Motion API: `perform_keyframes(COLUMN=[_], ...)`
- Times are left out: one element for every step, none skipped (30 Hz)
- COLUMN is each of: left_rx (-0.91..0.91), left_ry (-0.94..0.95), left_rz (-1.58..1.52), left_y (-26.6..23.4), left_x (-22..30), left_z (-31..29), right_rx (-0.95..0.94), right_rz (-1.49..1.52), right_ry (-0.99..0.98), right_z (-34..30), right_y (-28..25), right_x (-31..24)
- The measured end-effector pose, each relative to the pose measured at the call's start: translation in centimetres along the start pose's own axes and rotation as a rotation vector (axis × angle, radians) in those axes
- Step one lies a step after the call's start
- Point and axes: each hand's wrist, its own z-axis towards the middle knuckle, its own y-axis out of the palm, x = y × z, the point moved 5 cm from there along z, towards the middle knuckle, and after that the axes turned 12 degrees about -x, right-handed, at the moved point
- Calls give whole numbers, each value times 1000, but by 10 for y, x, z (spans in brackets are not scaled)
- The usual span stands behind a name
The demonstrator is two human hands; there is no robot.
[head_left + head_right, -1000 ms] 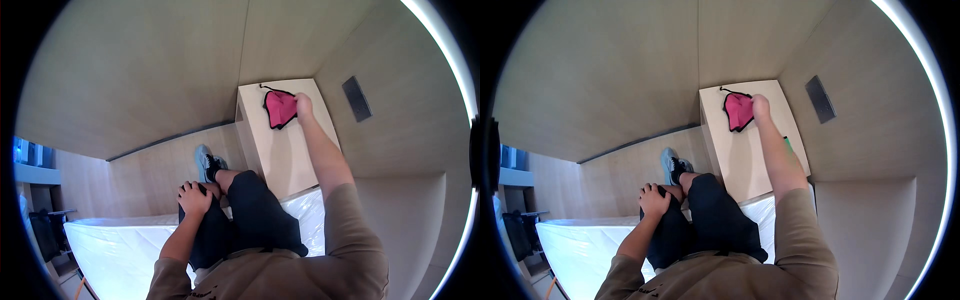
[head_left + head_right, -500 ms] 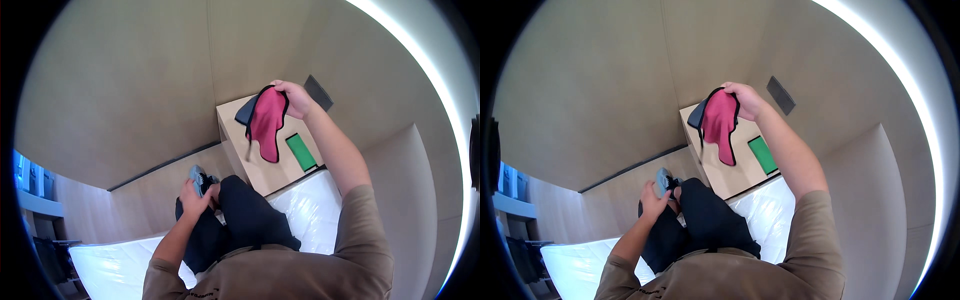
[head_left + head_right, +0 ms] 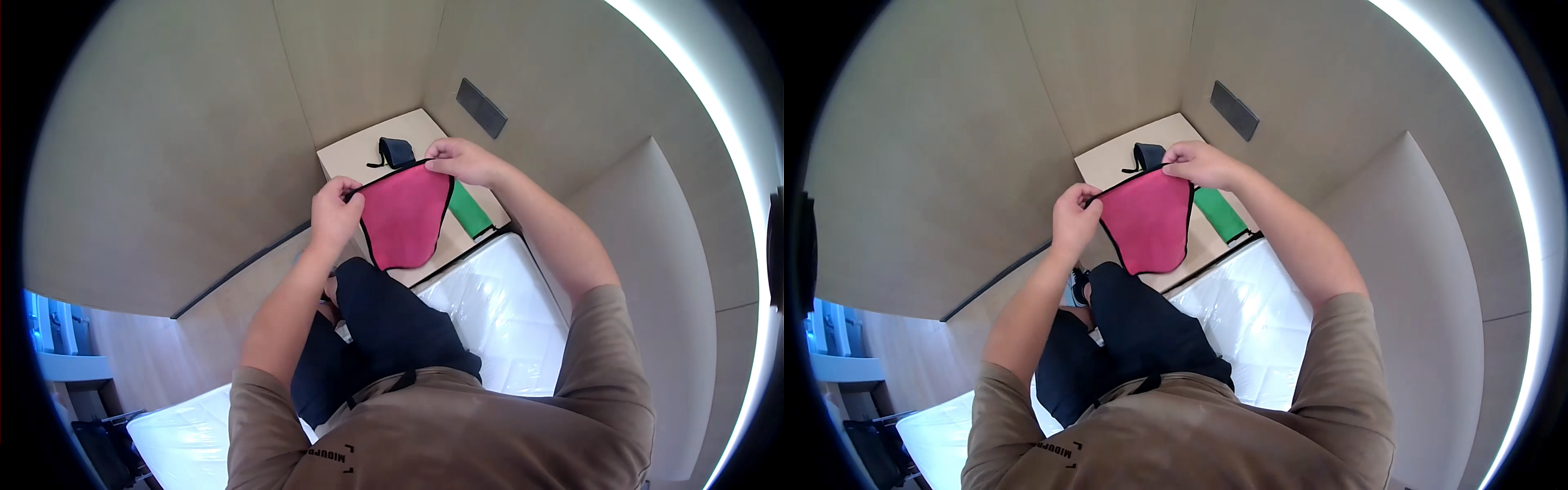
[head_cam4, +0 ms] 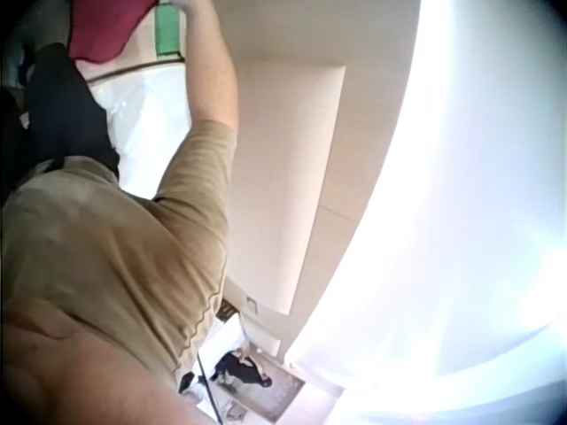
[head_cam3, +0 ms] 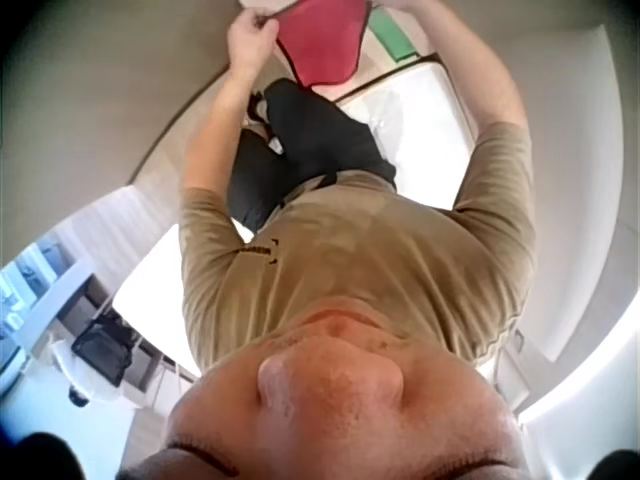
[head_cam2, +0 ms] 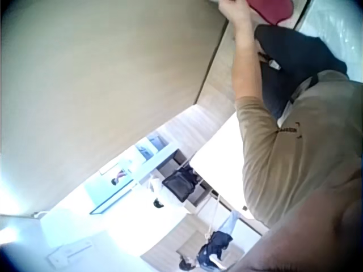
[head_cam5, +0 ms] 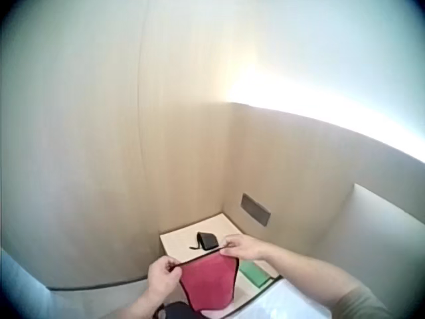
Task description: The person organizes several rectangular fabric cases on a nightstand, opening them to display the interior colors, closing them, and stacking them.
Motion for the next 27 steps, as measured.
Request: perform_keyframes(left_rx=[-2, -34, -68, -68, -81, -95, -117, -124, -182, -240, -272, -270, -314, -356, -405, -454, -501, -554, -596, -637, -643, -648, -648, -649, -620, -595, -597], left_ry=[0, 19, 45, 55, 33, 11, 30, 30, 25, 21, 46, 37, 157, 269, 213, 157, 91, 26, -24, -70, -73, -117, -163, -170, -195, -213, -228], left_rz=[0, 49, 104, 118, 59, 0, 45, 47, 94, 141, 220, 221, 291, 367, 370, 373, 338, 383, 398, 411, 402, 356, 316, 313, 288, 262, 228], left_y=[2, -1, -5, -8, -10, -12, -17, -18, -16, -12, -13, -12, -6, -1, 10, 21, 29, 36, 40, 45, 52, 58, 60, 63, 65, 68, 71], left_x=[-1, 10, 26, 41, 53, 63, 71, 76, 79, 81, 84, 76, 69, 59, 40, 19, -3, -23, -39, -51, -58, -67, -73, -76, -80, -83, -86], left_z=[7, 17, 29, 39, 45, 49, 52, 50, 46, 41, 29, 20, 11, -3, -14, -26, -41, -56, -71, -83, -89, -94, -98, -103, -106, -105, -102], right_rx=[72, 70, 160, 249, 308, 313, 327, 341, 352, 357, 336, 314, 305, 249, 225, 202, 150, 100, 81, 63, 84, 110, 111, 111, 106, 138, 169], right_rz=[62, 64, 80, 97, 151, 158, 164, 168, 131, 136, 103, 71, 93, 73, 103, 134, 121, 106, 91, 73, 188, 148, 171, 195, 199, 219, 240], right_ry=[21, 12, -29, -70, -124, -131, -153, -166, -185, -182, -171, -155, -111, -122, -101, -81, -59, -35, 28, 92, 82, 127, 142, 157, 161, 140, 120], right_z=[-5, -7, -11, -14, -22, -22, -22, -26, -32, -39, -42, -48, -52, -54, -59, -62, -63, -65, -66, -69, -71, -75, -76, -77, -76, -77, -76], right_y=[-11, -17, -29, -39, -39, -42, -45, -47, -46, -42, -33, -23, -12, 3, 18, 34, 55, 74, 93, 110, 124, 132, 138, 143, 145, 143, 142], right_x=[14, 16, 13, 10, -4, -6, -7, -8, -8, -5, -4, 2, 17, 29, 52, 75, 99, 119, 131, 142, 159, 177, 179, 182, 183, 186, 189])
